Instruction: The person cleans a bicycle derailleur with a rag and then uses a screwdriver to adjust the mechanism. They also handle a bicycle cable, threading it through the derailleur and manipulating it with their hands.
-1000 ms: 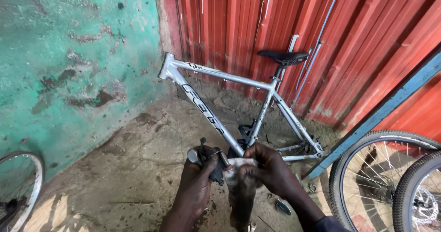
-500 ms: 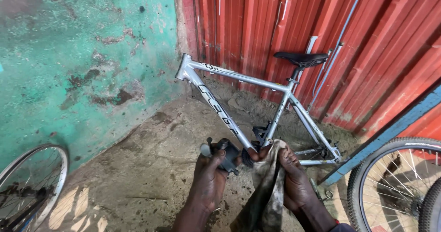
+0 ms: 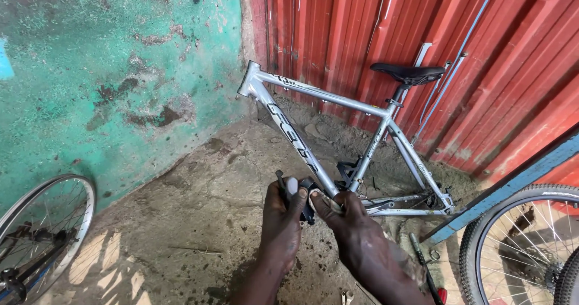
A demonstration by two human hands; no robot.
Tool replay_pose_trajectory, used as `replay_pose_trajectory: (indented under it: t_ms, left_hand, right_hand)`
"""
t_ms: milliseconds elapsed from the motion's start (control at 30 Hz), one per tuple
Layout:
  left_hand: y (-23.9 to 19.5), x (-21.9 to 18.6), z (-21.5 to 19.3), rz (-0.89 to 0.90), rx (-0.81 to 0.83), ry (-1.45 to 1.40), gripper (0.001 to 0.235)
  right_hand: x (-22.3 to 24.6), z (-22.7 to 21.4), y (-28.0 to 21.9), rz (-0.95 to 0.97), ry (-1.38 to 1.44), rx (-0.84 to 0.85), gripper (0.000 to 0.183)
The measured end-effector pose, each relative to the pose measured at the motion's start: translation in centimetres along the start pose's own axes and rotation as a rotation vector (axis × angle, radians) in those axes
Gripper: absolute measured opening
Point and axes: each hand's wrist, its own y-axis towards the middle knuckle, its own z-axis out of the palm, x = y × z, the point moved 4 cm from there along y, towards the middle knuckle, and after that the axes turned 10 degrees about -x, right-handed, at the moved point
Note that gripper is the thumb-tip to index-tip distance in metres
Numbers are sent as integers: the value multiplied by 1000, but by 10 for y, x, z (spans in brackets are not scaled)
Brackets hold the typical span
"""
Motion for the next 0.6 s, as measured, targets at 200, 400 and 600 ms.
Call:
replay_pose_trajectory:
  t_ms: [200, 400, 600]
  left_hand:
    - [-10, 4, 14, 192, 79, 366, 19]
    - [-16, -15, 24, 221, 77, 564, 24]
    - [-1, -25, 9, 301, -39, 542, 17]
  right_hand:
    - [-14, 24, 7, -465, -334, -260, 35]
    - [-21, 36, 14, -231, -229, -79, 21]
    - [3, 30, -6, -129, -154, 116, 42]
